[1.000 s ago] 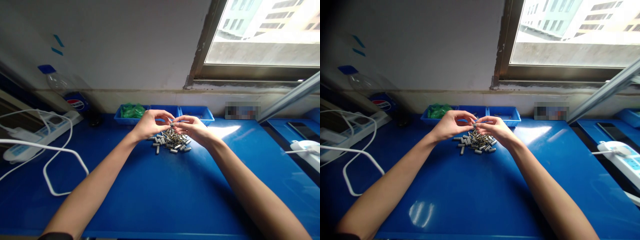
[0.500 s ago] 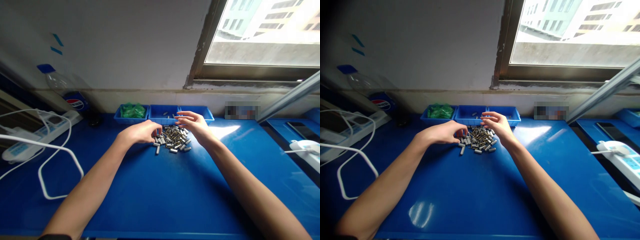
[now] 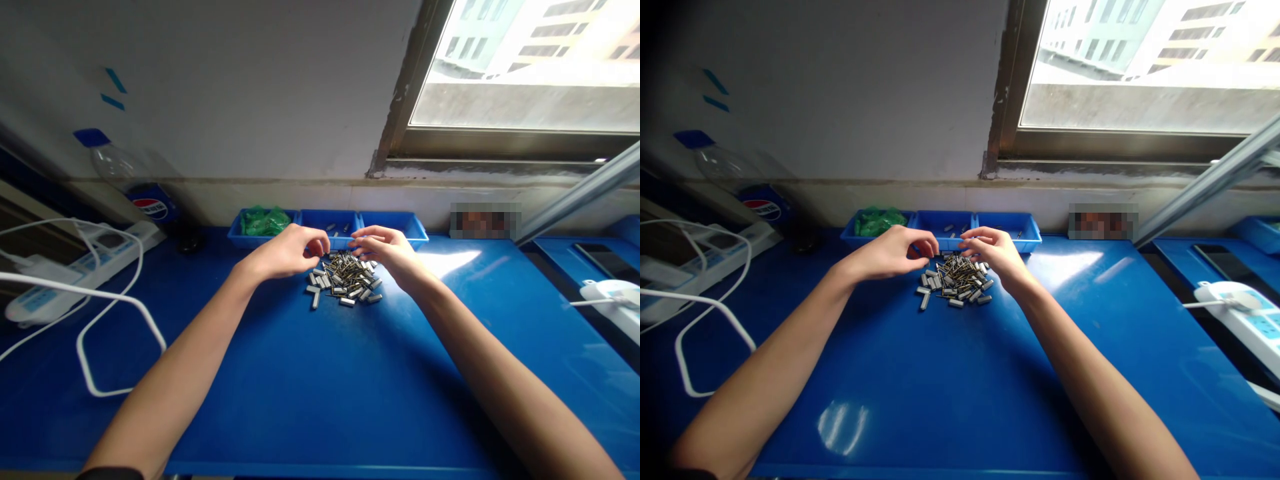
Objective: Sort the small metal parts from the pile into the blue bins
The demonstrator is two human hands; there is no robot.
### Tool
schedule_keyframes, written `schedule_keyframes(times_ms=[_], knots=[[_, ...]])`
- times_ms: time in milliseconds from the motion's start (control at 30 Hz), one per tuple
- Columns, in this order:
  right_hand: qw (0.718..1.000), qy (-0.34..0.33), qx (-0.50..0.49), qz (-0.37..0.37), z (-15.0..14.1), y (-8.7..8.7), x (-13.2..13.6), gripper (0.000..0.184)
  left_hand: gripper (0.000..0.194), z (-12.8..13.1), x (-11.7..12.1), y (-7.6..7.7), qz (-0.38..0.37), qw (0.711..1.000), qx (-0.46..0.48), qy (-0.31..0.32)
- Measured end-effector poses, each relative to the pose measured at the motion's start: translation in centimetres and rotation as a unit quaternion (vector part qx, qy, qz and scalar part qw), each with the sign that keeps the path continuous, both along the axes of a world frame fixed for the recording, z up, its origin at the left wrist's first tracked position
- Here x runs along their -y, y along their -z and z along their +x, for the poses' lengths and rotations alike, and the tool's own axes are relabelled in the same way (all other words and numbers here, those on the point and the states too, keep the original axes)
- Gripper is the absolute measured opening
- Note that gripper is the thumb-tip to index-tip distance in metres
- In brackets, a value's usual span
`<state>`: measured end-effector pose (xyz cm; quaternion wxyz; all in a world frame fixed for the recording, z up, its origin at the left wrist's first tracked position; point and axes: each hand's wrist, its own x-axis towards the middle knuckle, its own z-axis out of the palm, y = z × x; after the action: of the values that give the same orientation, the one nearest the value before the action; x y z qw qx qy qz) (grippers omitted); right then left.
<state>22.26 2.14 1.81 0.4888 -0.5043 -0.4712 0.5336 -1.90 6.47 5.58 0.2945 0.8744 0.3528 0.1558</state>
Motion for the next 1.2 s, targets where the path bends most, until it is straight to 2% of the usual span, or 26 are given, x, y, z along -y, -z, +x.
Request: schedule_keyframes(times_ms=[133,267,400,567,767,933,1067,1200], knots=[[0.999,-0.051,0.017,-0.011,0.0,0.0,0.2,0.022,0.018,0.6,0.4,-0.7,-0.026,0.991,0.128,-0.011],[0.994,-0.106,-0.005,-0.028,-0.1,0.1,0.6,0.029,0.025,0.9,0.4,-0.6,-0.058,0.972,0.223,-0.033],[0.985,-0.143,-0.092,-0.041,-0.2,-0.2,0.9,0.038,0.036,1.1,0.1,0.1,-0.077,0.959,0.270,-0.040],[0.982,-0.124,-0.132,-0.058,-0.3,-0.6,0.8,0.038,0.041,1.4,0.0,0.9,-0.100,0.953,0.284,-0.045],[0.990,-0.084,-0.109,-0.041,-0.4,0.2,0.5,0.037,0.028,1.7,0.1,0.9,-0.070,0.974,0.212,-0.042],[0.998,-0.036,-0.042,-0.001,-0.1,0.7,0.2,0.033,0.014,0.6,-0.2,1.0,-0.007,0.999,0.029,-0.019],[0.999,0.003,-0.032,0.029,0.0,0.5,0.1,0.037,0.017,-0.1,-0.3,1.4,-0.024,0.994,-0.107,0.018],[0.999,-0.002,-0.030,0.031,0.0,0.2,0.1,0.036,0.023,-0.1,-0.3,1.8,-0.017,0.990,-0.138,-0.008]])
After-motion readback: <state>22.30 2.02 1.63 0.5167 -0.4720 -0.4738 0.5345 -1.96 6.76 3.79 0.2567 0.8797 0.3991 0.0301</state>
